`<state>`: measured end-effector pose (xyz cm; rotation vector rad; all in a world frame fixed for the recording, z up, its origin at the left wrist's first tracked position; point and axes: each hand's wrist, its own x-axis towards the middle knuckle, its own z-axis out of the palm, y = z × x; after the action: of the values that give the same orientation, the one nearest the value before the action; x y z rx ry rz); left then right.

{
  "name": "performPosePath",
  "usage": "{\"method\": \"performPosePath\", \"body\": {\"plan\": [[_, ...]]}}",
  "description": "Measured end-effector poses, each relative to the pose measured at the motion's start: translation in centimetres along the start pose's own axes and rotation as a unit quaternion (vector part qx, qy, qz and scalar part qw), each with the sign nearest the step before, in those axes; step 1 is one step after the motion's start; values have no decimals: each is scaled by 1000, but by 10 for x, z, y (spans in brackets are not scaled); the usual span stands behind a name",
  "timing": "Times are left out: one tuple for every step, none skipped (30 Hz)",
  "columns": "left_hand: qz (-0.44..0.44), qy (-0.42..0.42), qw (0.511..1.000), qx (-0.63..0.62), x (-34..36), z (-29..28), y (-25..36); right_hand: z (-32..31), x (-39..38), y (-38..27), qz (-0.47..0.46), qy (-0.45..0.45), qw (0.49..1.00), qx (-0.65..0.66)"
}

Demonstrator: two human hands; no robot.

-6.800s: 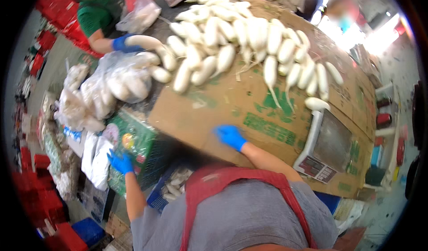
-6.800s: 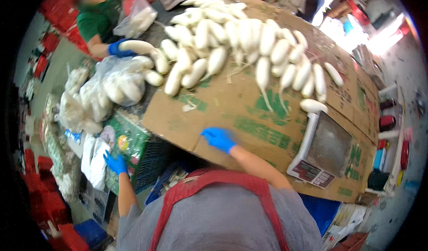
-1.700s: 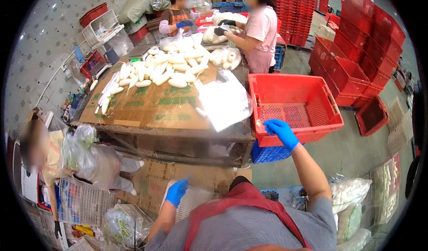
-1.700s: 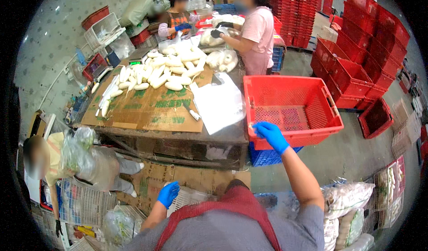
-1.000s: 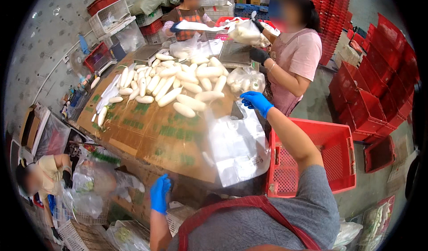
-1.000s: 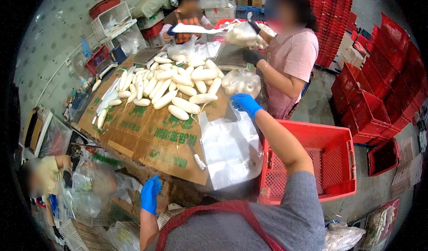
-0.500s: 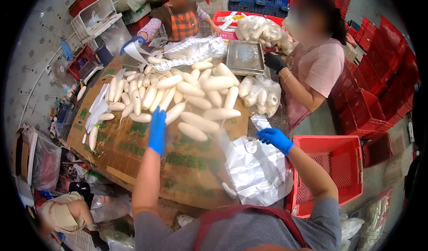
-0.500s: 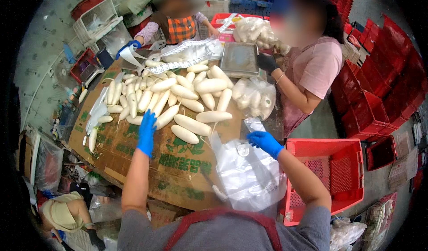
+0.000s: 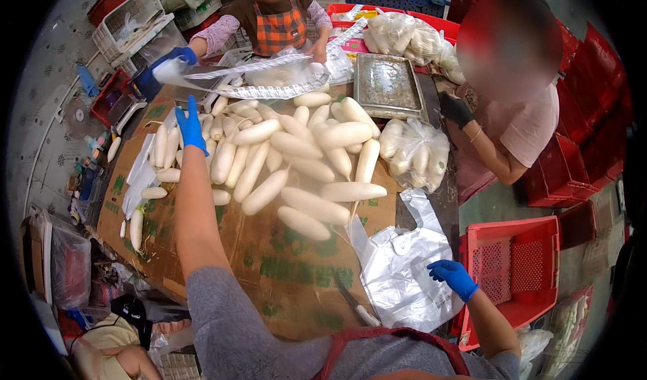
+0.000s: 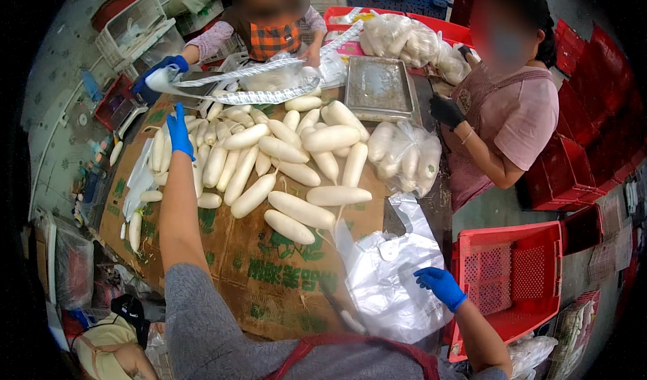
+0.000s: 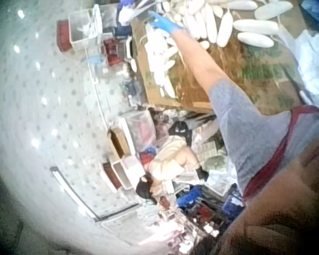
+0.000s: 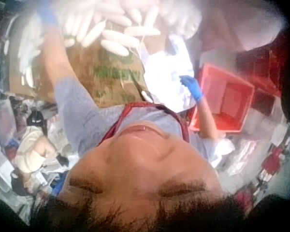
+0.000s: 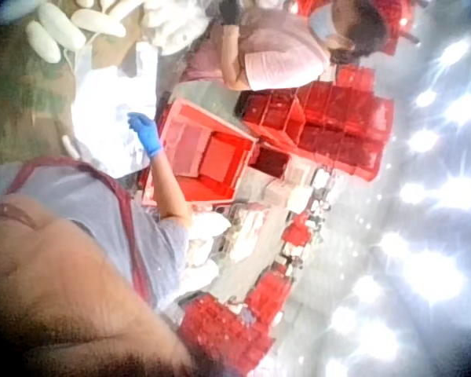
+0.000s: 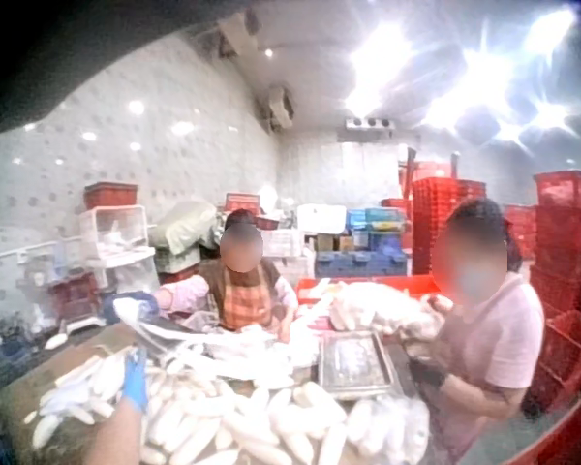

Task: The person sorts and packs white radishes into plastic bags at a busy market stall. They repeatedly pick up radishes from a large pile, place them into bags, and weigh the bags on a digital scale before moving them aside.

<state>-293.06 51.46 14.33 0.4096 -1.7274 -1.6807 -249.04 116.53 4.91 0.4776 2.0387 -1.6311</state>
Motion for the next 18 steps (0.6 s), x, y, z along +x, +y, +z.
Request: {"method": "performPosePath", "body": {"plan": [[6, 3, 1000, -18, -6, 14, 14, 2, 1, 5, 9, 0, 1000, 17], [34, 13, 998, -46, 5, 24, 14, 5, 3, 7, 4, -4, 1000, 14], [67, 28, 995, -73, 22, 25, 19, 9, 6, 8, -7, -14, 1000, 10], [95, 39, 990, -99, 21, 34, 31, 14, 8, 11, -11, -20, 1000, 8], [60, 67, 982, -164, 11, 42, 38, 17, 11, 16, -26, -27, 999, 30], [33, 47, 978, -199, 17, 35, 36, 22, 16, 19, -37, -33, 998, 40], [4, 27, 972, -232, 27, 23, 32, 26, 20, 22, -46, -41, 997, 50], [-24, 7, 964, -264, 34, 12, 26, 32, 24, 25, -55, -49, 995, 59], [-25, 32, 963, -266, 34, 7, 16, 36, 27, 26, -50, -48, 997, 43], [-5, 25, 964, -263, 10, 3, 32, 40, 31, 24, -49, -56, 997, 30], [-35, -4, 964, -265, 18, -10, 6, 42, 35, 22, -48, -64, 997, 17], [-58, -26, 962, -267, 25, -35, -13, 45, 40, 19, -52, -78, 996, 0], [-75, -114, 960, -245, 5, -30, -13, 49, 42, 17, -50, -72, 996, -8], [-91, -201, 950, -221, -19, -23, -17, 54, 44, 14, -48, -66, 997, -16], [-109, -212, 957, -167, -44, -18, -9, 59, 45, 13, -47, -61, 997, -22], [-127, -216, 961, -116, -65, -20, -3, 63, 47, 11, -54, -74, 995, -34], [-134, -249, 955, -90, -72, -22, -7, 67, 51, 11, -60, -87, 993, -46], [-168, -235, 955, -61, -88, -22, 2, 70, 54, 11, -67, -100, 991, -59]]}}
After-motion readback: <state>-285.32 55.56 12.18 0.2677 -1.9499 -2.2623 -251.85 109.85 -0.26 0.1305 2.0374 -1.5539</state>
